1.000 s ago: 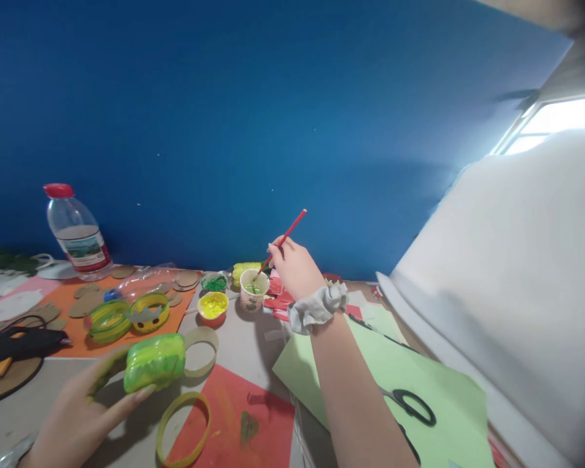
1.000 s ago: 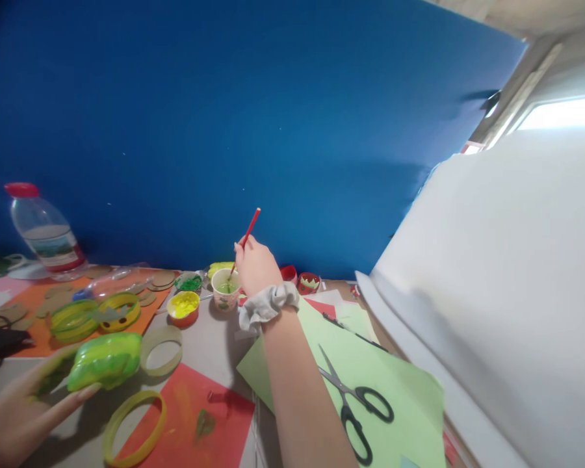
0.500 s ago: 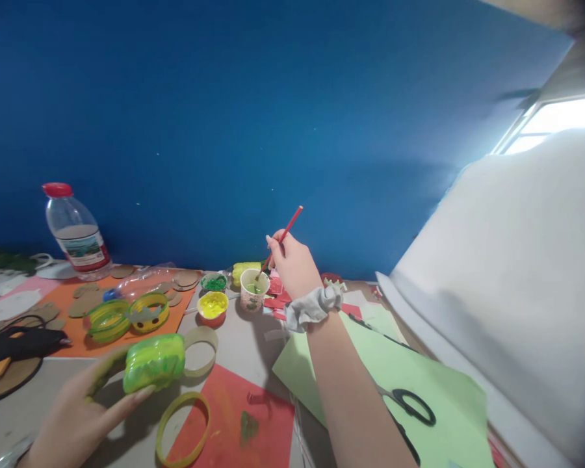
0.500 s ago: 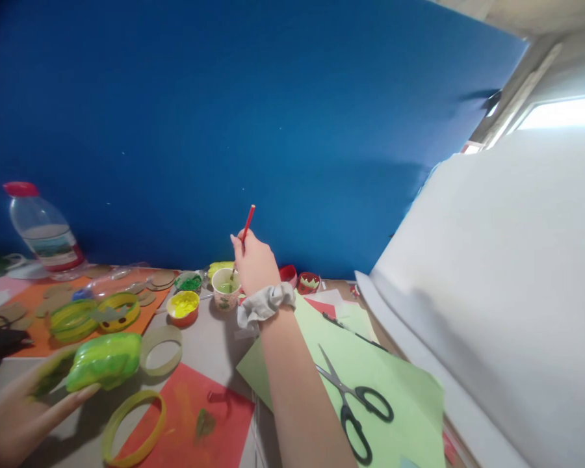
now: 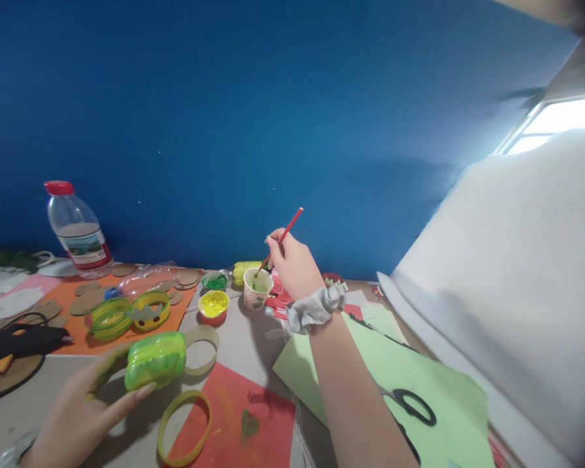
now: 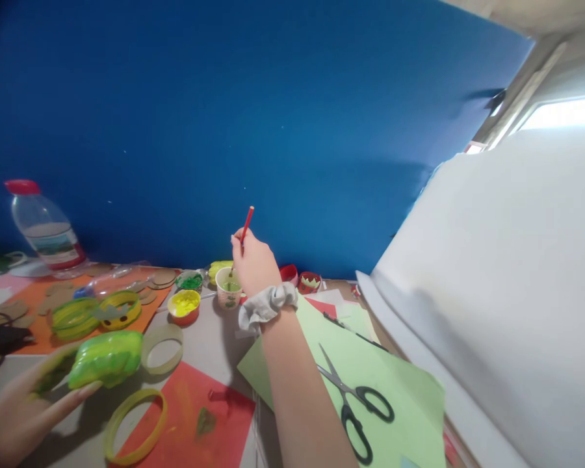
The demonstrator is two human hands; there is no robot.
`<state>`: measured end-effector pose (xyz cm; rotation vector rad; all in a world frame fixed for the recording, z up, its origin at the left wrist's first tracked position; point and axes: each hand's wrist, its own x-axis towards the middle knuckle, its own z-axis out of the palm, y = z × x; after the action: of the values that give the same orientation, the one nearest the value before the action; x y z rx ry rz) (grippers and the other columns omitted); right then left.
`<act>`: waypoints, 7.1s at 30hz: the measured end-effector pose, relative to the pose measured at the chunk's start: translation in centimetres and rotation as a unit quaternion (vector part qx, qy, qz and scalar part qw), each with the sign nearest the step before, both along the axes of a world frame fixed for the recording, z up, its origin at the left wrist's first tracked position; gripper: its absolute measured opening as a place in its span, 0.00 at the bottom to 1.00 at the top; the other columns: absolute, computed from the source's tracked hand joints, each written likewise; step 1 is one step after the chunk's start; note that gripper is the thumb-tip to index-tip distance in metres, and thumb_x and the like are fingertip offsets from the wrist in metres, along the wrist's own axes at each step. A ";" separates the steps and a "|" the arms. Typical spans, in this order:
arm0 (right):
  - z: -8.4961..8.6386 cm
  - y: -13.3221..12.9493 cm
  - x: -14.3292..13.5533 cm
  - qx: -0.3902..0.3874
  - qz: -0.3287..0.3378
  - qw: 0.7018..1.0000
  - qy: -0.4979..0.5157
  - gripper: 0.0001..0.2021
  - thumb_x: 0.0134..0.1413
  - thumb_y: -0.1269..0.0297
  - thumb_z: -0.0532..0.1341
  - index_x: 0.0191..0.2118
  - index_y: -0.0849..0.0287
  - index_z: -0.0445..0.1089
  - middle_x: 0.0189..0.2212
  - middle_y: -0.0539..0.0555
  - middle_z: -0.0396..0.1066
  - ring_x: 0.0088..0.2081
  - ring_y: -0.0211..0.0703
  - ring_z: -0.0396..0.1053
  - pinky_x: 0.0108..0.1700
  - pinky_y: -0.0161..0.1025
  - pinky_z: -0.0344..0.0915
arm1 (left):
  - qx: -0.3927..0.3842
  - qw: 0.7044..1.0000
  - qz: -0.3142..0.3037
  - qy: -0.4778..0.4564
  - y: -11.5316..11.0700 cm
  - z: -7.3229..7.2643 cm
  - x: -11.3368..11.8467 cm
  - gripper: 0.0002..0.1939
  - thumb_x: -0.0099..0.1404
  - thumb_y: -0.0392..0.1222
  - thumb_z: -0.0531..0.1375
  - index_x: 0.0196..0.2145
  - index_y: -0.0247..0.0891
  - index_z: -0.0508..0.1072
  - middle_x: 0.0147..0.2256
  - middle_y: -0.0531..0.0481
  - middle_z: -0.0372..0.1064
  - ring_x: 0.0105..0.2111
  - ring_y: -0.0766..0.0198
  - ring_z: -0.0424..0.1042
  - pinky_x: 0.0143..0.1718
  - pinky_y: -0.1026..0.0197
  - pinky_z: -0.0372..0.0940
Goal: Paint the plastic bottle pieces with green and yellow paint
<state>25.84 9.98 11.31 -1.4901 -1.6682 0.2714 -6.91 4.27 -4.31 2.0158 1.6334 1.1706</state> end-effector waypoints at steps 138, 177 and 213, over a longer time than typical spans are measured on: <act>1.2 -1.9 -0.1 -0.054 -0.084 0.990 -0.097 0.12 0.67 0.59 0.52 0.37 0.61 0.66 0.33 0.53 0.70 0.36 0.45 0.69 0.39 0.39 0.60 | 0.298 0.923 -0.204 0.133 -2.0 3.0 1.2 0.17 0.64 0.40 0.60 0.50 0.40 0.68 0.47 0.46 0.77 0.50 0.56 0.74 0.64 0.47 0.52; 0.2 -3.0 -6.6 -0.032 0.097 0.987 -0.125 0.11 0.70 0.62 0.53 0.35 0.61 0.62 0.28 0.50 0.67 0.28 0.38 0.65 0.32 0.32 0.54 | 0.101 0.994 0.017 -0.037 -0.8 3.5 1.9 0.25 0.54 0.58 0.64 0.42 0.36 0.70 0.34 0.45 0.77 0.32 0.55 0.77 0.35 0.55 0.73; 2.5 -13.3 -11.3 0.203 0.132 0.969 -0.037 0.11 0.72 0.64 0.51 0.34 0.59 0.57 0.22 0.45 0.57 0.24 0.28 0.62 0.25 0.29 0.58 | 0.155 0.986 -0.060 -0.024 -1.1 2.6 1.5 0.22 0.53 0.50 0.67 0.43 0.38 0.71 0.38 0.45 0.78 0.35 0.55 0.78 0.40 0.55 0.73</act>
<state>14.53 -3.36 13.80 -0.9852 -1.8517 0.0109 -5.37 3.14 -1.72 2.2141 1.3525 1.4912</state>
